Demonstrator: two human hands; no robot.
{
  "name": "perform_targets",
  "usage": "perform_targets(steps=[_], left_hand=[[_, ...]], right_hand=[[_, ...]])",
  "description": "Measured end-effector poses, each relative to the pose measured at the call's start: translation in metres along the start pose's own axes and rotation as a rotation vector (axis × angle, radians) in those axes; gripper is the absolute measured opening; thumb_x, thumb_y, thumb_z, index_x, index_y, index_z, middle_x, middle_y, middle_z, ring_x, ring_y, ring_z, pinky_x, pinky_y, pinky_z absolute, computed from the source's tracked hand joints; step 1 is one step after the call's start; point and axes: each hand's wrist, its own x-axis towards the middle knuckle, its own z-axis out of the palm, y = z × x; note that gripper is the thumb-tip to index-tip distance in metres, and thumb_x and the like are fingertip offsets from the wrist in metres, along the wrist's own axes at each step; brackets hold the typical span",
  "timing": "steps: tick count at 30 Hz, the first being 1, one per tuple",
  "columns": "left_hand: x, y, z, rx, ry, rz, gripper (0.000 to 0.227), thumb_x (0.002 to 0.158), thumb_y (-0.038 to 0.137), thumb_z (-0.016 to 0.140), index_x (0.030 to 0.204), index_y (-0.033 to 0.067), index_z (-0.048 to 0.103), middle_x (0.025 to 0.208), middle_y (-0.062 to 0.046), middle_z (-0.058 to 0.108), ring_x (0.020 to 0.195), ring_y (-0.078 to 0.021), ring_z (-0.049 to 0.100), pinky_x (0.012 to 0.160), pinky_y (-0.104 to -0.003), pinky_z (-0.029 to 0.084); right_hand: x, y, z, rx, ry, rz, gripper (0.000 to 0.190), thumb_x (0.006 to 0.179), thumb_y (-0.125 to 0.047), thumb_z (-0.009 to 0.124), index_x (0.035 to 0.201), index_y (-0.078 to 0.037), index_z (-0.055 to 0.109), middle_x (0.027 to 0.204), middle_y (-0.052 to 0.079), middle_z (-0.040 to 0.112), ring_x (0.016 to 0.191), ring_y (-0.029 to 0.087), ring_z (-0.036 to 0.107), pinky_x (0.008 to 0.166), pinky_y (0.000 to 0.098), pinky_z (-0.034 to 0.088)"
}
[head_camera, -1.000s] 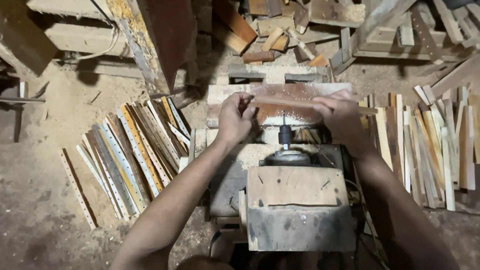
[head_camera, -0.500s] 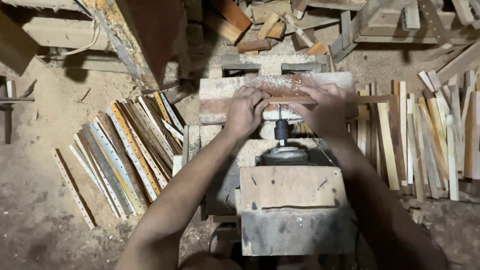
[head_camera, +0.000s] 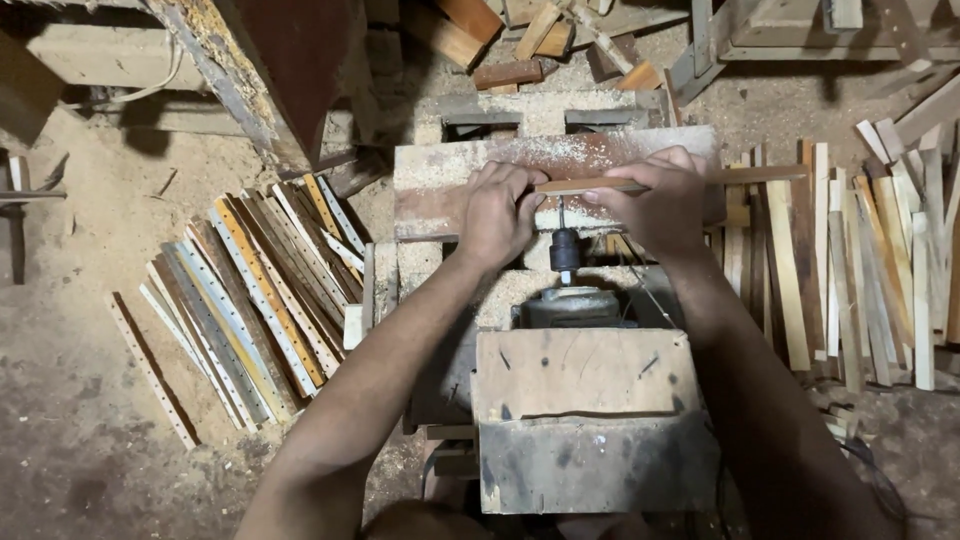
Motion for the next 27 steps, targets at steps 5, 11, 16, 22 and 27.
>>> perform_targets(steps=[5, 11, 16, 22, 27], left_hand=[[0.002, 0.011, -0.008, -0.003, -0.006, -0.001, 0.014, 0.089, 0.019, 0.074, 0.103, 0.0167, 0.072, 0.092, -0.003, 0.073, 0.097, -0.0255, 0.065, 0.088, -0.038, 0.045], [0.003, 0.012, -0.008, -0.044, -0.012, 0.017, 0.014, 0.088, 0.017, 0.075, 0.101, 0.0145, 0.071, 0.088, -0.005, 0.072, 0.094, -0.0277, 0.065, 0.087, -0.038, 0.045], [0.003, 0.011, -0.009, -0.106, -0.010, 0.037, 0.013, 0.088, 0.014, 0.075, 0.100, 0.0132, 0.071, 0.086, -0.007, 0.072, 0.091, -0.0303, 0.065, 0.085, -0.039, 0.047], [0.005, 0.017, -0.015, -0.133, -0.030, 0.031, 0.010, 0.089, 0.011, 0.073, 0.099, 0.0119, 0.072, 0.085, -0.007, 0.073, 0.089, -0.0290, 0.065, 0.086, -0.038, 0.046], [-0.005, 0.025, -0.018, -0.164, -0.055, 0.029, 0.008, 0.091, 0.013, 0.071, 0.099, 0.0110, 0.070, 0.087, -0.009, 0.073, 0.091, -0.0313, 0.065, 0.085, -0.040, 0.045]], right_hand=[[0.004, -0.008, -0.013, 0.051, -0.043, 0.053, 0.027, 0.082, -0.039, 0.093, 0.096, -0.021, 0.079, 0.083, -0.008, 0.073, 0.099, 0.014, 0.062, 0.095, 0.0323, 0.034], [0.009, -0.029, -0.027, 0.089, -0.088, 0.102, 0.021, 0.082, -0.034, 0.092, 0.093, -0.021, 0.079, 0.079, -0.009, 0.072, 0.097, 0.013, 0.061, 0.094, 0.0289, 0.034], [0.001, -0.004, -0.007, 0.105, -0.088, 0.112, 0.020, 0.084, -0.035, 0.091, 0.093, -0.022, 0.079, 0.077, -0.009, 0.071, 0.095, 0.012, 0.061, 0.092, 0.0292, 0.034], [-0.001, -0.008, -0.006, 0.132, -0.081, 0.099, 0.020, 0.083, -0.034, 0.090, 0.092, -0.019, 0.080, 0.075, -0.003, 0.071, 0.092, 0.016, 0.061, 0.088, 0.0272, 0.041], [0.001, -0.033, -0.026, 0.038, -0.202, 0.197, 0.021, 0.093, -0.039, 0.083, 0.092, -0.018, 0.080, 0.066, -0.002, 0.064, 0.086, 0.019, 0.056, 0.083, 0.0313, 0.041]])
